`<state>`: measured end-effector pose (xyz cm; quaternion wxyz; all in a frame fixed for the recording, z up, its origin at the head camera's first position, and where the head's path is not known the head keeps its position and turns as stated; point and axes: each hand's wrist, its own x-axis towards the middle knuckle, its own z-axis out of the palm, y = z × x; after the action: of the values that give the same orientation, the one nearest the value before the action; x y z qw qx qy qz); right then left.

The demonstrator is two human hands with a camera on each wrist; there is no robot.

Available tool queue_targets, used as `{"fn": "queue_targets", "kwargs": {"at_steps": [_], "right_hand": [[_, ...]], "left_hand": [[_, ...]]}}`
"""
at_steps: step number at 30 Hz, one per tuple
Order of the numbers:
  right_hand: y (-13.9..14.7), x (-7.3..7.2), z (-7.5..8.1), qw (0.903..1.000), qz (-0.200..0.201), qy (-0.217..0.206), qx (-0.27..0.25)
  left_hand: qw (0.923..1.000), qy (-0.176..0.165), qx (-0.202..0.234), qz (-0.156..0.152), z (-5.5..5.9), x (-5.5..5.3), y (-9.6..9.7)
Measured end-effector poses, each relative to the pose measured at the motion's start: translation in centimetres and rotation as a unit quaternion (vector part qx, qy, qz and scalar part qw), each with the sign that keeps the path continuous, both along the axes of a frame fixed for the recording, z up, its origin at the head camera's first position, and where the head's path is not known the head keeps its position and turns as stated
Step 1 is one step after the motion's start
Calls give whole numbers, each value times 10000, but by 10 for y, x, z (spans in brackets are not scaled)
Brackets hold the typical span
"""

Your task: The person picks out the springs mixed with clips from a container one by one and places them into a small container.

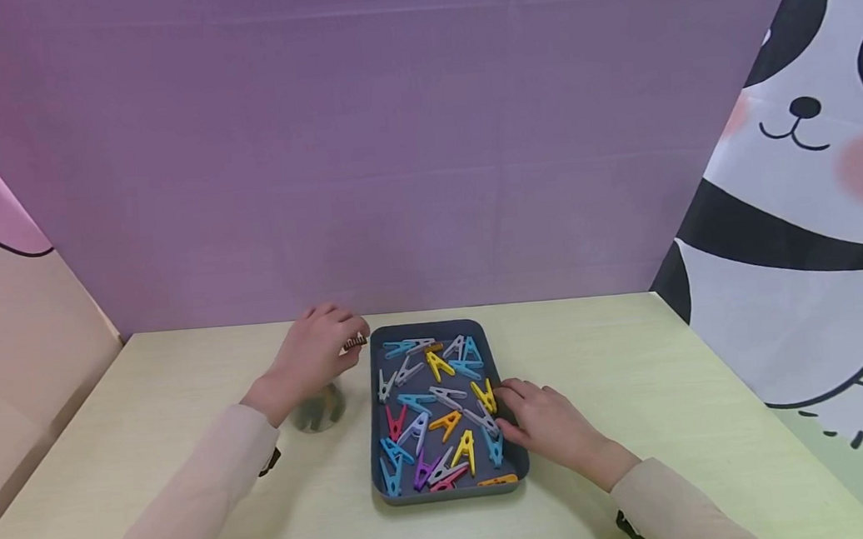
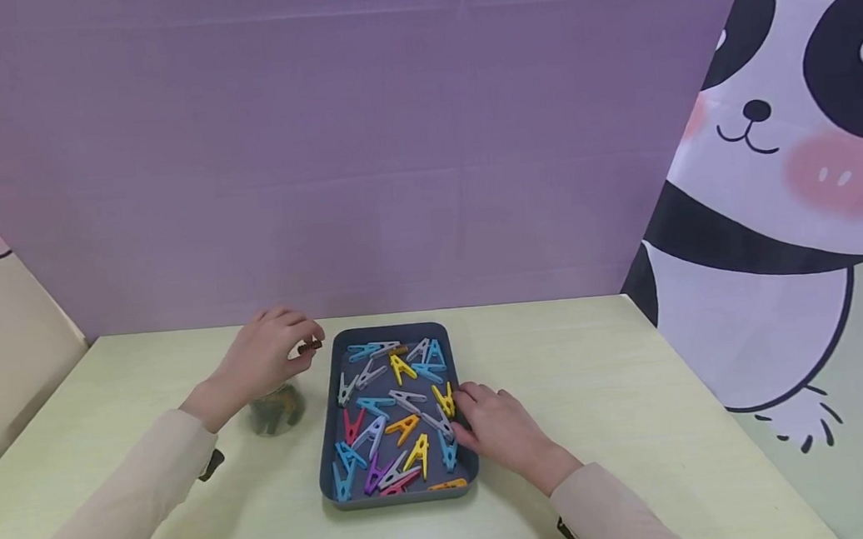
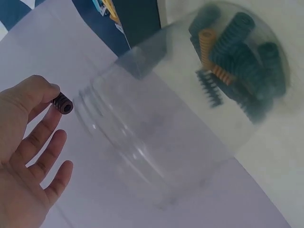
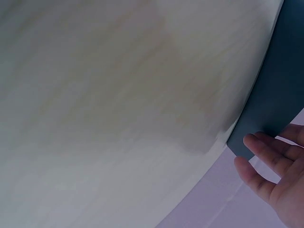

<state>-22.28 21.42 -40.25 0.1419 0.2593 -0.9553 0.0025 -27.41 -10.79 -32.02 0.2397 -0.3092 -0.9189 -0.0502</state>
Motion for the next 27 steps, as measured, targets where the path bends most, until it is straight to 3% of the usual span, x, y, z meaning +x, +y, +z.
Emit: {"fn": "queue_targets", "kwargs": {"at_steps": [13,27], "right_hand": [[0,1,1,10000,-15,-57,-22],[-2,-1,0,9999,-77,-106,-5]], "left_hand": [[9996,-47,211,178,-3,4,-29],[9981,-222,374,445,-22,3,-49]]}}
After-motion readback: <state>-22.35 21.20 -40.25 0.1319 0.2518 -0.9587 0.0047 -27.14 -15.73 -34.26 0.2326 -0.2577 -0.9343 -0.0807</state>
